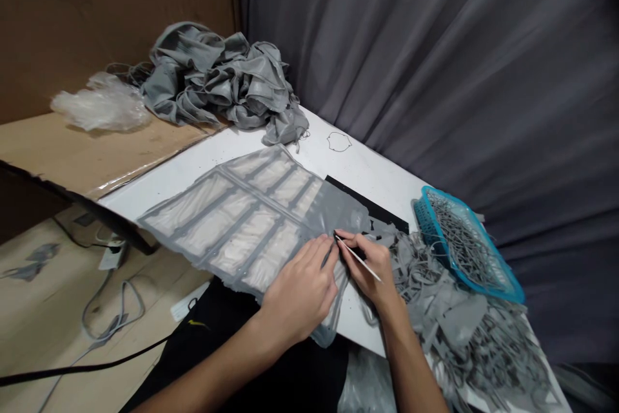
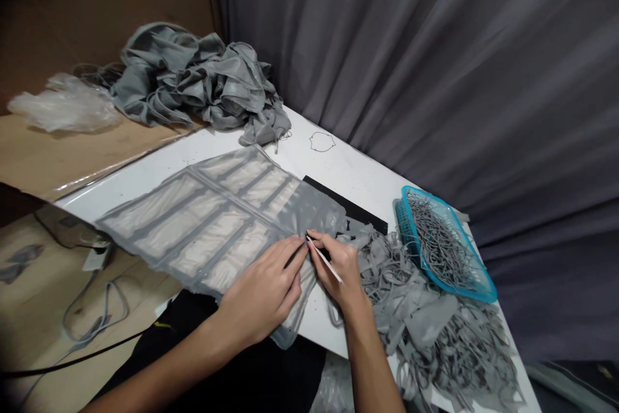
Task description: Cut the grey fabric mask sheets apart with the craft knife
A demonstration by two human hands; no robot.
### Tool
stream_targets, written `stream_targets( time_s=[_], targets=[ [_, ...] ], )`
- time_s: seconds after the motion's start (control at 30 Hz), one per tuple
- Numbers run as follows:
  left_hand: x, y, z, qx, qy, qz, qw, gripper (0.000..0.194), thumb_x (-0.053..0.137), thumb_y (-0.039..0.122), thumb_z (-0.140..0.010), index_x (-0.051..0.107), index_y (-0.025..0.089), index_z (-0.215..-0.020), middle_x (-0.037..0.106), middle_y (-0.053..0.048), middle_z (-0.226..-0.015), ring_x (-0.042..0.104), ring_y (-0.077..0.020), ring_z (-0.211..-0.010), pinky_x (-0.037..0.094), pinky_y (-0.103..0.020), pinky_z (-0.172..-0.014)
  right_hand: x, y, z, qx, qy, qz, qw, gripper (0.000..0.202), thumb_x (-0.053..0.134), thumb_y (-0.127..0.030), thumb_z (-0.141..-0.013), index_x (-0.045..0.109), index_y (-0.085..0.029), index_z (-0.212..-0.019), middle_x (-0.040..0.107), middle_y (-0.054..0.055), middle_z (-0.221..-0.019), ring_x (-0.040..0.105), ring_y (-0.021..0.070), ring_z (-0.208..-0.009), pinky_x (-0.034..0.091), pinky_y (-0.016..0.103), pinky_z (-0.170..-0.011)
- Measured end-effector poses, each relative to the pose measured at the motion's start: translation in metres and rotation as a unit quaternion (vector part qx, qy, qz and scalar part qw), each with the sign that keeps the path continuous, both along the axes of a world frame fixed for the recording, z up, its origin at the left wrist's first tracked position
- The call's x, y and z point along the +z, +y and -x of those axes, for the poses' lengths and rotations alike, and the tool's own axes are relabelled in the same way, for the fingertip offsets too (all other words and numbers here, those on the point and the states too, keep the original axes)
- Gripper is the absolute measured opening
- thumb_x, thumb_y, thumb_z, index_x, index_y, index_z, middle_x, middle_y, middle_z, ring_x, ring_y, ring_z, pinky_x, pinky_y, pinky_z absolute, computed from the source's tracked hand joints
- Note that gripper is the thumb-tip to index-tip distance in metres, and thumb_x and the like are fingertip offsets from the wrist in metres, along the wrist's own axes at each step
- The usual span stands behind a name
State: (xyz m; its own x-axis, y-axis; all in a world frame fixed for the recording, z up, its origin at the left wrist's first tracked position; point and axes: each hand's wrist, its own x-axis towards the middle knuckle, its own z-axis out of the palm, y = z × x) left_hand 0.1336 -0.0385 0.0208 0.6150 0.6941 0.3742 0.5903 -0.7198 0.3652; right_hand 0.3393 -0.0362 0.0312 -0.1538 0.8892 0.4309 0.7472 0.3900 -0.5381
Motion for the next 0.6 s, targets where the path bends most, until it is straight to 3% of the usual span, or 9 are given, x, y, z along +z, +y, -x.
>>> stream_targets(
  time_s=[0.17,0.37,0.6],
  targets=[
    [0.0014,0.0001,0.0004,0.003,-0.005,0.01,1.0,0.054,0.054,0.018,-0.105,0.057,0.005,-0.158,0.066,-0.025,-0.16,0.063,-0.0371,-0.151,0.051,-0.053,-0.126,-0.0028,-0.0013,-0.0019,0.008,-0.019,0.011,1.0,0.012,0.063,-0.023,-0.111,0.075,-0.027,-0.11,0.085,0.011,-0.133,0.086,0.0292,-0.114,0.072,0.042,-0.095],
    [0.001,0.0004,0.0006,0.003,-0.006,0.006,1.0,0.055,0.054,0.018,-0.105,0.057,0.003,-0.158,0.065,-0.026,-0.16,0.063,-0.0377,-0.151,0.051,-0.052,-0.126,-0.0013,-0.001,-0.0006,-0.009,0.032,0.025,0.999,0.014,0.064,-0.027,-0.111,0.071,-0.026,-0.099,0.087,0.011,-0.128,0.086,0.0289,-0.113,0.072,0.042,-0.095],
    [0.0009,0.0003,0.0002,0.002,0.006,0.0,1.0,0.055,0.054,0.018,-0.106,0.058,0.002,-0.158,0.065,-0.026,-0.161,0.062,-0.0383,-0.151,0.05,-0.053,-0.126,-0.0013,-0.0004,0.0002,0.001,0.024,0.022,0.999,0.011,0.065,-0.026,-0.11,0.075,-0.026,-0.103,0.086,0.011,-0.128,0.087,0.0303,-0.113,0.072,0.045,-0.095]
  ],
)
